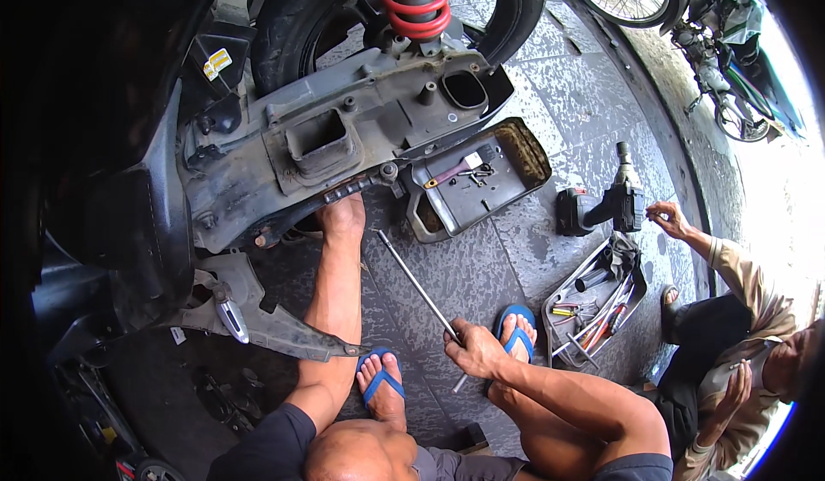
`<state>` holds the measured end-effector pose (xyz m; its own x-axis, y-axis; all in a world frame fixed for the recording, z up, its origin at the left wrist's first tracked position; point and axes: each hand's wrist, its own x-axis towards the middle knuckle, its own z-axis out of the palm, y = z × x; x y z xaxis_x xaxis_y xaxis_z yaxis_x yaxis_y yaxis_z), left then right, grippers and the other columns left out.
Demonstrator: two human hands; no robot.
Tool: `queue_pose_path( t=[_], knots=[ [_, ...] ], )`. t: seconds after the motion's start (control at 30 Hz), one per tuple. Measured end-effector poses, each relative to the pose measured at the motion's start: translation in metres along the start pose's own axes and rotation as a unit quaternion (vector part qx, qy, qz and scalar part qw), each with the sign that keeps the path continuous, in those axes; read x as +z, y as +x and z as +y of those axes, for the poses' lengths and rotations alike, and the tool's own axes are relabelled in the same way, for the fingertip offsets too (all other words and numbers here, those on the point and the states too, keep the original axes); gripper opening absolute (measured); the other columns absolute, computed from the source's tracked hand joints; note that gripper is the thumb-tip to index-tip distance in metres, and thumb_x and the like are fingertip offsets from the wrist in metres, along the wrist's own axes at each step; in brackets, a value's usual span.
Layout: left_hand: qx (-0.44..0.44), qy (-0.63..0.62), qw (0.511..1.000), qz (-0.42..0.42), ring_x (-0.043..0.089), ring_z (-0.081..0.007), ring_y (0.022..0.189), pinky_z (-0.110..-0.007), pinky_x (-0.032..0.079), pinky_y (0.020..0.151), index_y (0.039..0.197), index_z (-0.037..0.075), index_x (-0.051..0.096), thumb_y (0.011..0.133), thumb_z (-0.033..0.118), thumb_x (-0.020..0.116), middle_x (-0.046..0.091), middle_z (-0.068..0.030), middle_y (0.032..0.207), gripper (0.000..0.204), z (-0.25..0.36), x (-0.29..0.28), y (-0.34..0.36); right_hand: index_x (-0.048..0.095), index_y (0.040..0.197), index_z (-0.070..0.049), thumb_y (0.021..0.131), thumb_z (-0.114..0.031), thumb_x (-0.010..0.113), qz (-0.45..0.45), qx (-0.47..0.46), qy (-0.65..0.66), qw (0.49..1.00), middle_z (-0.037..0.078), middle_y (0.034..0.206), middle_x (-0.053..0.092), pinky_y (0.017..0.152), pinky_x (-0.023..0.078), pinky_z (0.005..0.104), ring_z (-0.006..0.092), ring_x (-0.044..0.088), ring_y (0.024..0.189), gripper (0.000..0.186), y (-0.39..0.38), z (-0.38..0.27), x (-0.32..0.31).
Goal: The person sits on the floor and uses a T-handle wrench to loosen and remove bolts from the rear frame of a black motorcycle. The person works on the area near the red rear shock absorber and the rear wheel, removing a plastic cover to access the bolts underneath.
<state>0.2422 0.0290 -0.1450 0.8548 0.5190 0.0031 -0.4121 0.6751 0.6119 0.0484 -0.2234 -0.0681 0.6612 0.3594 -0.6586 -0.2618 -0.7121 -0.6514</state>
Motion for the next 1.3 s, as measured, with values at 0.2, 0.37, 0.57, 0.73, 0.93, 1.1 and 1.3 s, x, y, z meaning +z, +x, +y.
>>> queue_pose_path(
  t=[0.2, 0.37, 0.57, 0.73, 0.93, 1.1, 1.3],
  knots=[
    [-0.029, 0.049, 0.988, 0.146, 0.058, -0.0190, 0.101, -0.035, 0.049, 0.089, 0.116, 0.004, 0.058, 0.089, 0.011, 0.063, 0.061, -0.0060, 0.113, 0.028, -0.026, -0.008, 0.004, 0.056, 0.096, 0.000, 0.087, -0.022, 0.054, 0.044, -0.012, -0.022, 0.999, 0.020, 0.068, 0.059, 0.065, 0.045, 0.0434, 0.0332, 0.060, 0.064, 0.024, -0.013, -0.024, -0.008],
    [0.018, 0.117, 0.979, 0.166, 0.056, -0.0198, 0.104, -0.035, 0.047, 0.094, 0.119, 0.000, 0.056, 0.090, 0.010, 0.062, 0.058, -0.0077, 0.119, 0.032, -0.028, -0.028, 0.009, 0.057, 0.095, 0.000, 0.087, -0.019, 0.055, 0.024, 0.003, 0.022, 0.999, 0.013, 0.065, 0.056, 0.061, 0.044, 0.0362, 0.0199, 0.055, 0.061, 0.021, -0.010, -0.035, -0.007],
    [0.113, 0.168, 0.970, 0.136, 0.055, -0.0232, 0.109, -0.038, 0.045, 0.098, 0.124, 0.000, 0.053, 0.092, 0.013, 0.059, 0.056, -0.0101, 0.124, 0.035, 0.007, -0.016, -0.001, 0.057, 0.094, 0.000, 0.088, -0.019, 0.055, 0.002, 0.009, 0.104, 0.995, 0.008, 0.064, 0.054, 0.060, 0.042, 0.0323, 0.0136, 0.051, 0.062, 0.019, -0.006, -0.033, -0.001],
    [0.064, 0.010, 0.973, 0.223, 0.056, -0.0251, 0.108, -0.040, 0.047, 0.096, 0.120, -0.002, 0.054, 0.089, 0.008, 0.059, 0.057, -0.0130, 0.122, 0.033, 0.056, 0.021, -0.008, 0.058, 0.095, -0.001, 0.089, -0.019, 0.056, -0.015, 0.003, 0.145, 0.989, 0.005, 0.064, 0.052, 0.057, 0.040, 0.0313, 0.0115, 0.048, 0.061, 0.019, 0.001, -0.034, 0.005],
    [0.156, 0.139, 0.959, 0.193, 0.058, -0.0247, 0.103, -0.039, 0.049, 0.092, 0.116, -0.003, 0.055, 0.088, 0.006, 0.059, 0.058, -0.0140, 0.118, 0.030, 0.053, -0.010, 0.006, 0.059, 0.095, -0.001, 0.095, -0.026, 0.055, -0.061, -0.005, 0.204, 0.977, 0.001, 0.063, 0.049, 0.053, 0.035, 0.0298, 0.0088, 0.043, 0.059, 0.025, 0.007, -0.048, 0.014],
    [0.188, 0.230, 0.936, 0.188, 0.060, -0.0244, 0.100, -0.038, 0.051, 0.088, 0.113, -0.004, 0.055, 0.087, 0.004, 0.060, 0.059, -0.0148, 0.115, 0.028, 0.040, -0.031, 0.004, 0.059, 0.098, 0.000, 0.096, -0.027, 0.055, -0.092, -0.015, 0.244, 0.965, 0.000, 0.065, 0.048, 0.055, 0.036, 0.0289, 0.0087, 0.044, 0.061, 0.028, 0.013, -0.061, 0.015],
    [0.230, 0.347, 0.885, 0.206, 0.062, -0.0241, 0.095, -0.038, 0.054, 0.083, 0.109, -0.005, 0.056, 0.085, 0.002, 0.060, 0.061, -0.0158, 0.112, 0.025, 0.063, -0.074, -0.011, 0.060, 0.104, 0.002, 0.095, -0.025, 0.057, -0.101, -0.021, 0.238, 0.966, 0.005, 0.070, 0.056, 0.059, 0.041, 0.0294, 0.0105, 0.050, 0.066, 0.029, 0.019, -0.071, 0.025]
  ],
)
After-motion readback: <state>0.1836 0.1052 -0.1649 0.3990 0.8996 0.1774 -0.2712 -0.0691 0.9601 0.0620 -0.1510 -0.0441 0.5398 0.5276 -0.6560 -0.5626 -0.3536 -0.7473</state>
